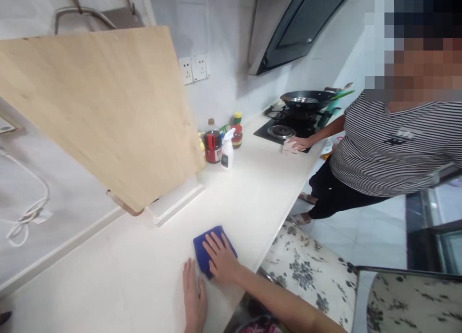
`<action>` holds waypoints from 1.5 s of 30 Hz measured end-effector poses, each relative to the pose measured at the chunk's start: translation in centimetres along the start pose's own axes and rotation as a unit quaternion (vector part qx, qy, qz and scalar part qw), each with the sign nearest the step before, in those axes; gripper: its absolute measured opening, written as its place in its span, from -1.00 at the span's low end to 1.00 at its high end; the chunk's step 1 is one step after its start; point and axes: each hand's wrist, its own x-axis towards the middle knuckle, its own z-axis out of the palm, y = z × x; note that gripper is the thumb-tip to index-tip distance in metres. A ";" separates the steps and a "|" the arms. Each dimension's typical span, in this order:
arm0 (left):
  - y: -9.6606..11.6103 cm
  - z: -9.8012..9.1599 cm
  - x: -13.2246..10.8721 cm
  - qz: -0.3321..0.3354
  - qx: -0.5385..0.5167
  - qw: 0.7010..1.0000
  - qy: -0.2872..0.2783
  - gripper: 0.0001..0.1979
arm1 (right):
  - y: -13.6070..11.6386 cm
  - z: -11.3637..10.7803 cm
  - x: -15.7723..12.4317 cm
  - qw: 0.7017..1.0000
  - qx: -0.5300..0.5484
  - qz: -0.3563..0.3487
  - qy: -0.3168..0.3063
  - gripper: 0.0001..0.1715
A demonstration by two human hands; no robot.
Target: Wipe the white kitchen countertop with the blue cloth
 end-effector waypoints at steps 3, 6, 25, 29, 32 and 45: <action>2.0 1.4 1.1 0.052 0.004 0.998 -0.030 -0.49 | 0.4 -0.9 -3.1 0.999 0.025 -0.034 -0.016 -0.14; 3.8 2.8 2.1 0.102 0.017 0.993 -0.059 -0.48 | 1.4 -1.8 -5.0 0.998 0.044 -0.043 -0.022 -0.14; 7.1 9.2 4.6 0.236 0.130 0.957 -0.103 -0.40 | 6.6 -2.5 -10.6 0.989 0.097 0.047 0.104 -0.21; 8.1 10.4 4.7 0.248 0.154 0.951 -0.099 -0.43 | 7.5 0.6 -20.7 0.963 0.112 0.220 0.108 -0.24; 8.6 10.7 4.6 0.237 0.151 0.954 -0.104 -0.42 | 8.6 2.8 -27.5 0.915 0.098 0.391 0.002 -0.35; 10.2 9.2 3.1 0.171 0.231 0.949 -0.130 -0.42 | 16.5 4.7 -44.9 0.694 0.199 0.692 0.018 -0.53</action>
